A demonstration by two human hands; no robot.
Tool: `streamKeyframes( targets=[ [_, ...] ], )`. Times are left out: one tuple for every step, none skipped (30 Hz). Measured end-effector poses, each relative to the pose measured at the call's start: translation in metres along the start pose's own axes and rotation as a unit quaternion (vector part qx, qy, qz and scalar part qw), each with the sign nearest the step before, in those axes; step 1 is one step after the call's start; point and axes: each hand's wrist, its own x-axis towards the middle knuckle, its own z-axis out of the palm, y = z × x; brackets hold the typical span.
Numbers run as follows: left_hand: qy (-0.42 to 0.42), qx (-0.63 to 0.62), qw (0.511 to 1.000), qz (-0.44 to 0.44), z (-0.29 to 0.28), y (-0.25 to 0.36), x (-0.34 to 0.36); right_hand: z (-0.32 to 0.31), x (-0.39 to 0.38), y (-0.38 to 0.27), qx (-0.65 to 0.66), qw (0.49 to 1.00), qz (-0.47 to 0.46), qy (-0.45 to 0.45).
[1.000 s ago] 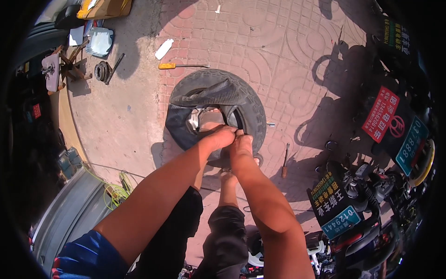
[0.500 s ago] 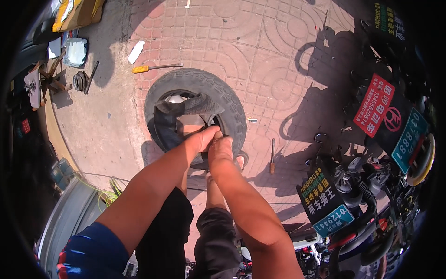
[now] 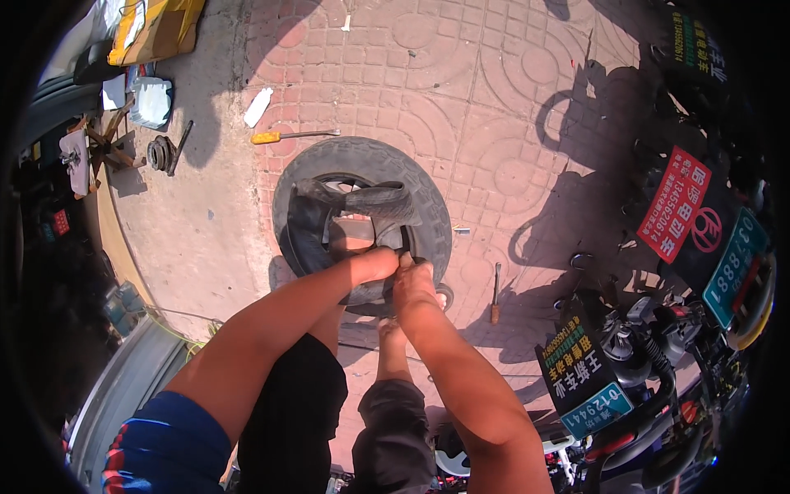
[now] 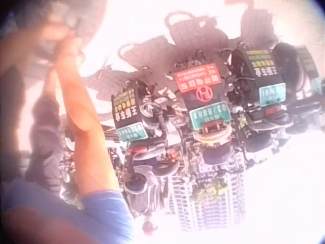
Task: The person uses a screwdriver to pry a tire off a wheel rim. They pull out the inner tube from inside the tire and then remove the tire completely from the rim by hand.
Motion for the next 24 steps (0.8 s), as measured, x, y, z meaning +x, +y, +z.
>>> streamKeyframes(
  targets=[
    [-0.001, 0.004, 1.000, -0.001, -0.008, 0.006, -0.015, 0.001, -0.007, -0.003, 0.049, 0.997, 0.047, 0.020],
    [-0.022, 0.096, 0.994, 0.036, -0.013, 0.007, -0.029, 0.000, -0.013, -0.008, 0.101, 0.990, 0.089, 0.046],
    [-0.043, 0.187, 0.979, 0.070, -0.017, 0.001, -0.039, -0.003, -0.015, -0.012, 0.152, 0.977, 0.125, 0.079],
    [-0.009, 0.142, 0.987, 0.077, -0.015, -0.007, -0.054, -0.001, -0.025, -0.012, 0.156, 0.983, 0.086, 0.041],
    [-0.025, 0.181, 0.980, 0.080, -0.026, -0.007, -0.076, -0.004, -0.031, -0.007, 0.155, 0.987, 0.047, 0.012],
    [-0.041, 0.238, 0.967, 0.087, -0.027, -0.012, -0.084, 0.001, -0.044, -0.004, 0.160, 0.986, 0.048, 0.026],
    [-0.058, 0.293, 0.950, 0.091, -0.030, -0.015, -0.089, 0.007, -0.060, -0.005, 0.218, 0.967, 0.051, 0.117],
    [-0.111, 0.358, 0.923, 0.080, -0.033, 0.007, -0.104, 0.016, -0.074, -0.002, 0.267, 0.941, 0.058, 0.200],
    [-0.168, 0.421, 0.889, 0.072, -0.035, 0.042, -0.127, 0.026, -0.085, 0.002, 0.268, 0.940, 0.065, 0.201],
    [-0.190, 0.425, 0.882, 0.080, -0.039, 0.058, -0.160, 0.034, -0.094, -0.007, 0.368, 0.901, 0.106, 0.206],
    [-0.208, 0.430, 0.875, 0.084, -0.049, 0.074, -0.197, 0.043, -0.100, -0.013, 0.462, 0.849, 0.144, 0.213],
    [-0.259, 0.342, 0.882, 0.195, -0.074, 0.089, -0.249, 0.052, -0.103, -0.019, 0.514, 0.817, 0.160, 0.207],
    [-0.304, 0.180, 0.886, 0.302, -0.101, 0.101, -0.293, 0.061, -0.113, -0.023, 0.528, 0.813, 0.176, 0.173],
    [-0.255, 0.100, 0.917, 0.291, -0.134, 0.106, -0.330, 0.080, -0.118, -0.025, 0.534, 0.804, 0.196, 0.174],
    [-0.206, 0.013, 0.939, 0.275, -0.162, 0.103, -0.367, 0.106, -0.129, -0.038, 0.541, 0.796, 0.214, 0.168],
    [-0.083, 0.064, 0.974, 0.200, -0.189, 0.093, -0.398, 0.118, -0.138, -0.048, 0.550, 0.790, 0.230, 0.146],
    [0.034, 0.134, 0.982, 0.128, -0.210, 0.061, -0.423, 0.124, -0.145, -0.056, 0.556, 0.784, 0.244, 0.127],
    [0.192, 0.151, 0.966, 0.082, -0.230, 0.006, -0.444, 0.126, -0.151, -0.061, 0.557, 0.789, 0.243, 0.091],
    [0.378, 0.266, 0.887, -0.009, -0.256, -0.058, -0.487, 0.118, -0.150, -0.069, 0.563, 0.785, 0.232, 0.109],
    [0.519, 0.284, 0.805, -0.042, -0.268, -0.125, -0.534, 0.113, -0.152, -0.079, 0.584, 0.771, 0.226, 0.118],
    [0.646, 0.279, 0.706, -0.076, -0.279, -0.189, -0.588, 0.103, -0.153, -0.087, 0.604, 0.757, 0.215, 0.126],
    [0.674, 0.352, 0.608, -0.229, -0.260, -0.258, -0.638, 0.084, -0.158, -0.094, 0.598, 0.760, 0.225, 0.119],
    [0.635, 0.339, 0.595, -0.356, -0.220, -0.303, -0.659, 0.075, -0.167, -0.094, 0.588, 0.764, 0.230, 0.134],
    [0.627, 0.298, 0.595, -0.404, -0.178, -0.355, -0.676, 0.068, -0.167, -0.094, 0.592, 0.756, 0.222, 0.166]
  ],
)
